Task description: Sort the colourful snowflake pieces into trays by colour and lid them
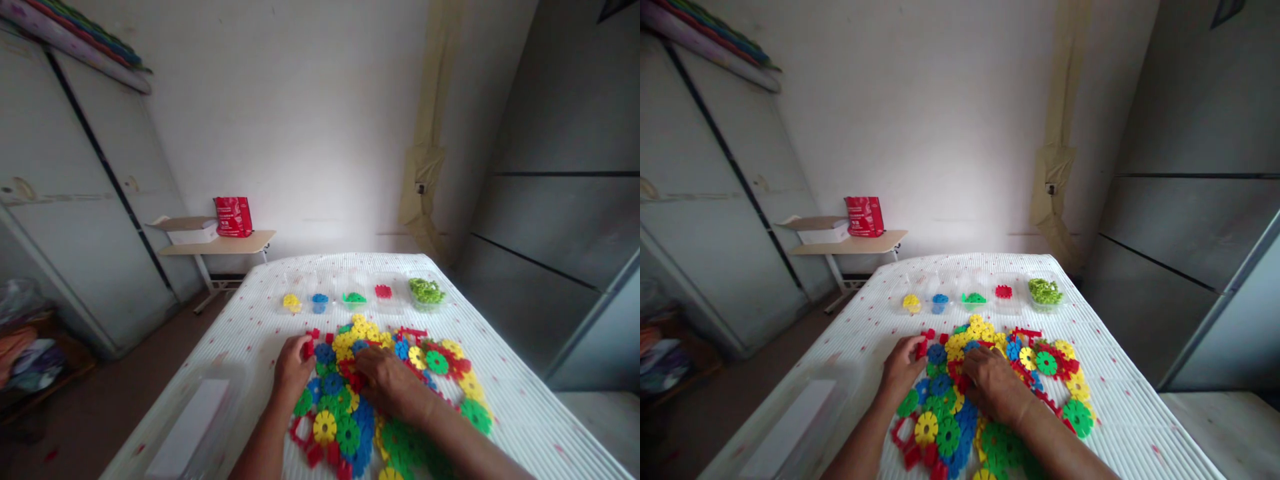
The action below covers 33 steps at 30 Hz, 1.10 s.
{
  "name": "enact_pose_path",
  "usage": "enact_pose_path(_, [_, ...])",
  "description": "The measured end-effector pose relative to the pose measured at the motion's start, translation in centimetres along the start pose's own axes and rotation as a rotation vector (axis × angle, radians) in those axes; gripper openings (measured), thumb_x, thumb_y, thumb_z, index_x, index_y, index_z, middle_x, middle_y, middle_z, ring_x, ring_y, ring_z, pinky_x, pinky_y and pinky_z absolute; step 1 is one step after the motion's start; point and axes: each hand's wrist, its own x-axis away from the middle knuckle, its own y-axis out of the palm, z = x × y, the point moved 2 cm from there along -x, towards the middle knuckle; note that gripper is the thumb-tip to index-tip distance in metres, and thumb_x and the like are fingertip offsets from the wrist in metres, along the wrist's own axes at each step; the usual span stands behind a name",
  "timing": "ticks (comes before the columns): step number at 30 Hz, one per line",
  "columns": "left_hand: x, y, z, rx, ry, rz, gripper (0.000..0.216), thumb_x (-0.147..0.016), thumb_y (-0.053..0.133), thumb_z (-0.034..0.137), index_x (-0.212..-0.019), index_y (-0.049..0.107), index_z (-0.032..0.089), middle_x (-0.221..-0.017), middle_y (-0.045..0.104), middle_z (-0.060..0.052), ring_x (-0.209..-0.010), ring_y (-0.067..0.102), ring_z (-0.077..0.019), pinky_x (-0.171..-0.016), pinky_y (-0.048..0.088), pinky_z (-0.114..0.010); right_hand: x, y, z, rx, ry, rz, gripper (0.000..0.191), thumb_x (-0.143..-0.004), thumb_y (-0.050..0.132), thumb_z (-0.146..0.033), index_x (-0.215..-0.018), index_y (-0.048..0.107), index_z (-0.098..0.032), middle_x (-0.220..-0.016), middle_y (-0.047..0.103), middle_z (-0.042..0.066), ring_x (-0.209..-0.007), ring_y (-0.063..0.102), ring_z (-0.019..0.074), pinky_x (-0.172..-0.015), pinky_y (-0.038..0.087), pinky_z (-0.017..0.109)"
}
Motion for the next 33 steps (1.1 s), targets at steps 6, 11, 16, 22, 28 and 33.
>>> enact_pose_path(6, [0.0,-0.3,0.3,-0.002,0.03,0.038,0.03,-0.069,0.053,0.013,-0.096,0.063,0.017,-0.099,0.066,-0.007,-0.095,0.06,-0.0189,-0.086,0.047,-0.033,0.3,-1.2,0.1,-0.208,0.086,-0.046,0.002,-0.071,0.056,-0.017,-0.073,0.057,-0.018,-0.073,0.058,0.001,-0.067,0.051,0.0129,-0.06,0.035,0.023])
enact_pose_path(11, [0.0,-0.5,0.2,0.016,0.038,0.089,0.027,-0.071,0.051,0.02,-0.095,0.064,0.018,-0.097,0.068,-0.007,-0.09,0.062,-0.0191,-0.081,0.049,-0.032,0.3,-1.6,2.0,-0.659,0.243,-0.025,0.007,-0.069,0.056,-0.021,-0.069,0.05,-0.018,-0.065,0.049,-0.004,-0.057,0.041,0.0086,-0.051,0.03,0.021])
enact_pose_path(16, [0.2,-0.8,0.8,0.122,0.043,0.108,0.026,-0.073,0.053,0.024,-0.096,0.064,0.018,-0.096,0.069,-0.006,-0.088,0.063,-0.0192,-0.08,0.049,-0.031,0.2,-1.0,3.8,-0.98,0.324,0.051,0.025,-0.067,0.063,-0.036,-0.069,0.046,-0.019,-0.063,0.044,-0.005,-0.057,0.039,0.0082,-0.052,0.033,0.021])
enact_pose_path(22, [0.7,-0.4,1.9,0.431,-0.006,-0.035,0.032,-0.074,0.058,0.03,-0.102,0.063,0.016,-0.102,0.068,-0.008,-0.093,0.063,-0.0202,-0.084,0.049,-0.03,0.2,-0.8,4.1,-1.041,0.366,0.138,0.031,-0.062,0.068,-0.04,-0.067,0.044,-0.02,-0.063,0.044,-0.005,-0.059,0.042,0.0091,-0.053,0.035,0.022])
enact_pose_path(28, [1.5,0.1,4.0,0.709,-0.13,-0.191,0.036,-0.07,0.063,0.033,-0.101,0.062,0.013,-0.098,0.068,-0.009,-0.09,0.064,-0.0214,-0.078,0.051,-0.03,0.0,-0.8,4.0,-0.99,0.433,0.121,0.027,-0.066,0.064,-0.036,-0.066,0.042,-0.02,-0.057,0.044,-0.007,-0.049,0.041,0.007,-0.045,0.03,0.02])
enact_pose_path(33, [2.1,0.2,5.1,0.828,-0.151,-0.314,0.039,-0.07,0.063,0.037,-0.101,0.061,0.014,-0.097,0.067,-0.009,-0.087,0.064,-0.0217,-0.074,0.053,-0.032,-0.1,-0.9,4.0,-0.962,0.482,0.148,0.032,-0.065,0.067,-0.038,-0.063,0.04,-0.021,-0.05,0.043,-0.009,-0.045,0.041,0.0066,-0.043,0.029,0.02])
